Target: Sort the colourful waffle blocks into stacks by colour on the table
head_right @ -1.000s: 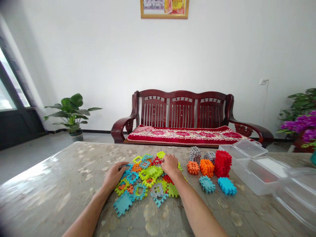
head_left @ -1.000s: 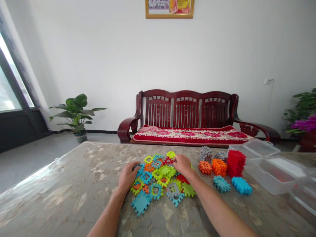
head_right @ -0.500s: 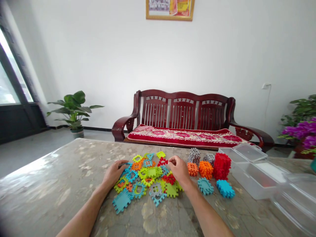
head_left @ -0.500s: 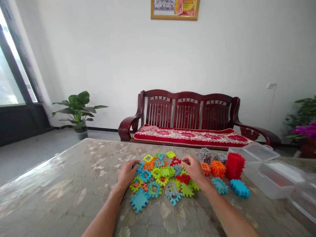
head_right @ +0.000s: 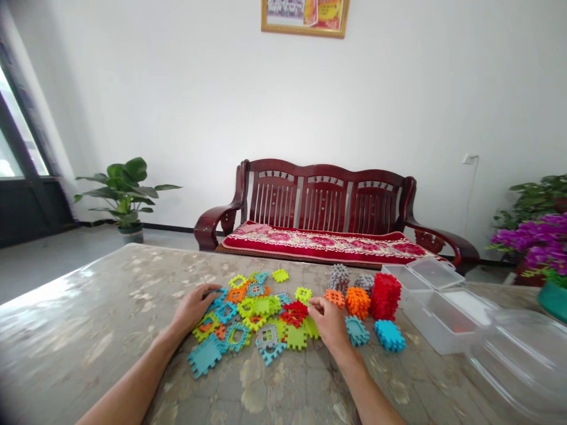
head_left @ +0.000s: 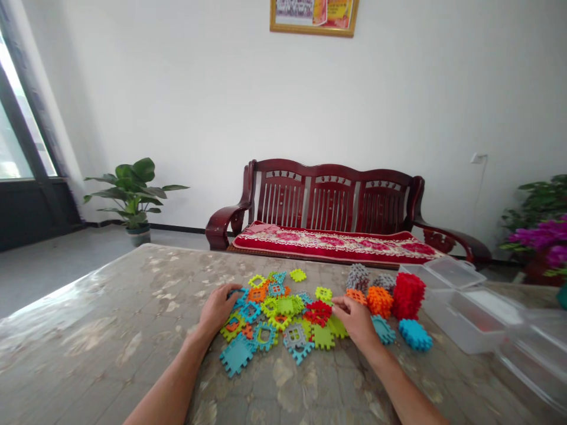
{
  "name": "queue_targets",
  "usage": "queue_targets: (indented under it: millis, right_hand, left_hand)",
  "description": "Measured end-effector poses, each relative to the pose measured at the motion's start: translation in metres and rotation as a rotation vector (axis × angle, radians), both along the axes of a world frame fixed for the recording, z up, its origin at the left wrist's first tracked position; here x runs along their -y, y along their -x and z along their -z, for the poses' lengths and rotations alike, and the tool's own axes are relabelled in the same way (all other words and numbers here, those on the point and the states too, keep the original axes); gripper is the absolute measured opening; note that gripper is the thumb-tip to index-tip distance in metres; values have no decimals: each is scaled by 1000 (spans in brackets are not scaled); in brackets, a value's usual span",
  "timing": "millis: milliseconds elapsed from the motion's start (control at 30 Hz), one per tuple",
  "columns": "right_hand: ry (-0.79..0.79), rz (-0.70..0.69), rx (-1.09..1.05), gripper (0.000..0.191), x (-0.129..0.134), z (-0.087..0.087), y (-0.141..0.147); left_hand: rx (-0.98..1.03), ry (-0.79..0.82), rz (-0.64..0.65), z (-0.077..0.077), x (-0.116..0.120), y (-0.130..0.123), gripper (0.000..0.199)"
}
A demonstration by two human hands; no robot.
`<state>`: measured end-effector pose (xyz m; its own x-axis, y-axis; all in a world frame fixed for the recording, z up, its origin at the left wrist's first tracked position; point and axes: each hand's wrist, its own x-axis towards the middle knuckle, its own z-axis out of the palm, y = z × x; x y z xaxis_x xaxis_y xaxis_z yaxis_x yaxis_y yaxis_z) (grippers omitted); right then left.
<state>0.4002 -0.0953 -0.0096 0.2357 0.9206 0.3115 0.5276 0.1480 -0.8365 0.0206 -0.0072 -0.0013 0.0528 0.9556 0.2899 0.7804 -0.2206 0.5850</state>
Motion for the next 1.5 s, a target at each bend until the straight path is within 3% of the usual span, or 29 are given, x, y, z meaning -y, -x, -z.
queue_targets:
  millis: [433, 567, 733, 1100, 1300, 1500]
  right_hand:
    - [77, 6, 442, 25, 9, -18, 17]
    - [87, 22, 425, 25, 9, -19, 20]
    - [-13, 54, 434, 23, 9, -13, 18]
    - [-169, 112, -26, 23, 6, -9, 13]
    - [-237, 47, 161, 28, 11, -13, 14]
    - [-88, 1, 188, 46, 14, -9, 12]
  left_hand:
    - [-6, 0, -10, -1, 0, 0, 35]
    - [-10, -7, -4, 0, -1, 0, 34]
    - [-12, 0, -5, 2, -2, 1, 36]
    - [-18, -7, -34, 2, -2, 0, 34]
    - [-18, -1, -24, 2, -3, 0, 34]
    - [-18, 6, -22, 2, -3, 1, 35]
